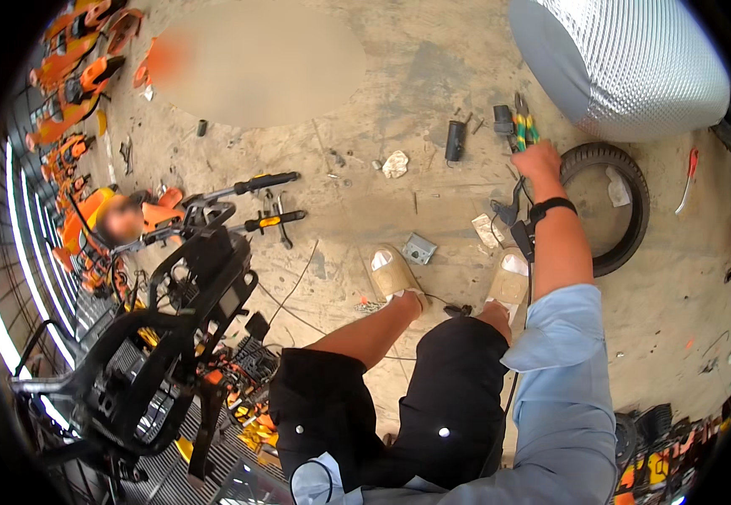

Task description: The person uses pliers to work on the wiring and internal components of a scooter frame, moving and securing cables while holding the frame piece.

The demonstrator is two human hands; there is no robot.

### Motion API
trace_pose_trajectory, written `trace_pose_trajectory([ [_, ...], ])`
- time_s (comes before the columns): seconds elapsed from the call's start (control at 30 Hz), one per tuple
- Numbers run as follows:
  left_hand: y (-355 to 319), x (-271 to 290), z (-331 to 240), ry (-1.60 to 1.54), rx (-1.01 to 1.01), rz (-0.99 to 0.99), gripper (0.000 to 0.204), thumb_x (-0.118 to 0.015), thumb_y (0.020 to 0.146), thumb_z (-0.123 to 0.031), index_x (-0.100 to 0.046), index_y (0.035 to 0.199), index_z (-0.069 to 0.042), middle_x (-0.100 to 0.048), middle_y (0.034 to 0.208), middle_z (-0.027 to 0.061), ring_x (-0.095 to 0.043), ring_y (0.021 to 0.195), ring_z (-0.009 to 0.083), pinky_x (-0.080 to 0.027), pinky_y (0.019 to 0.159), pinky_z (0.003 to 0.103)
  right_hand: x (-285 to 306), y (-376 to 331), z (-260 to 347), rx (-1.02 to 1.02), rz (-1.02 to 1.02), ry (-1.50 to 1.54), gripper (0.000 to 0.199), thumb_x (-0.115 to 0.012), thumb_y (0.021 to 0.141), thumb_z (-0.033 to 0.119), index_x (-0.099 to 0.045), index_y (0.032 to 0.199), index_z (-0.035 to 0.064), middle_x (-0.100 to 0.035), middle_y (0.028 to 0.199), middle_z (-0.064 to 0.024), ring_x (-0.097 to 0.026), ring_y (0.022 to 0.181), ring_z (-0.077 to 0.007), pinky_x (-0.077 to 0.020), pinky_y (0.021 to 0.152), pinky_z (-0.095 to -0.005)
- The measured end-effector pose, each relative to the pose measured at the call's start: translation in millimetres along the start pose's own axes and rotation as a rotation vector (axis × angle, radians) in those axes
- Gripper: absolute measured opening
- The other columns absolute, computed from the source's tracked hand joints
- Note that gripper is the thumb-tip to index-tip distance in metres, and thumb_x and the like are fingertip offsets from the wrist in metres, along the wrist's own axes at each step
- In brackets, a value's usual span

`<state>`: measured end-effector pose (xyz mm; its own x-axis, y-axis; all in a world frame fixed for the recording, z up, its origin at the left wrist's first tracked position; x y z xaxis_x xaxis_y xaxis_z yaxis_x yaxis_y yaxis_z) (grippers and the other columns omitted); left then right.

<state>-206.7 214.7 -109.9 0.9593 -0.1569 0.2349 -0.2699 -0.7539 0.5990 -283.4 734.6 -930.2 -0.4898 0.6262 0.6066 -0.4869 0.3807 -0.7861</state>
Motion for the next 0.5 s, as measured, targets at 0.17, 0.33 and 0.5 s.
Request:
trace_pose_trajectory([
  [0.17,19.9,31.0,-42.3,0.004,0.034,-0.102,0.066,-0.036,0.095,-0.042,-0.037,0.142,0.003,-0.062,0.126,0.0177,-0.049,0.128,0.0331,-0.026,0.117,0.046,-26.5,-52.9,-31.1,-0.038,0.138,0.129,0.037,-0.061,0.078,0.025,-0.069,0.098,-0.0051,-0.064,0.11,-0.029,-0.061,0.108,-0.0402,-0.0505,0.089,-0.0445],
  [0.33,64.9,84.9,-68.1,-0.05,0.229,0.047,0.068,-0.035,0.095,-0.043,-0.034,0.144,0.004,-0.064,0.122,0.018,-0.052,0.126,0.0332,-0.03,0.115,0.045,-46.0,-170.0,-126.8,0.064,0.317,0.204,0.039,-0.064,0.074,0.028,-0.068,0.094,-0.0054,-0.067,0.094,-0.0291,-0.066,0.095,-0.0411,-0.0526,0.077,-0.0472],
  [0.5,58.9,99.9,-44.8,-0.431,0.246,0.61,0.058,-0.033,0.096,-0.048,-0.046,0.129,-0.002,-0.069,0.094,0.0189,-0.063,0.098,0.0305,-0.043,0.101,0.042,12.4,-302.2,-253.1,-0.093,0.567,0.223,0.027,-0.069,0.075,0.028,-0.06,0.071,0.0034,-0.056,0.058,-0.0088,-0.055,0.054,-0.0221,-0.0433,0.051,-0.0405],
])
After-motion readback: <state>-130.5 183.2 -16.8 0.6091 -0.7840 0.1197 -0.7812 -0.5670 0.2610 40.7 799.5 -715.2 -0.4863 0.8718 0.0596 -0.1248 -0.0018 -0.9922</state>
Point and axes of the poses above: each hand's wrist, its own y-axis towards the middle knuckle, its own x-axis out of the back of the hand, z = x × y, the point moved 2 cm from there along y, towards the middle knuckle
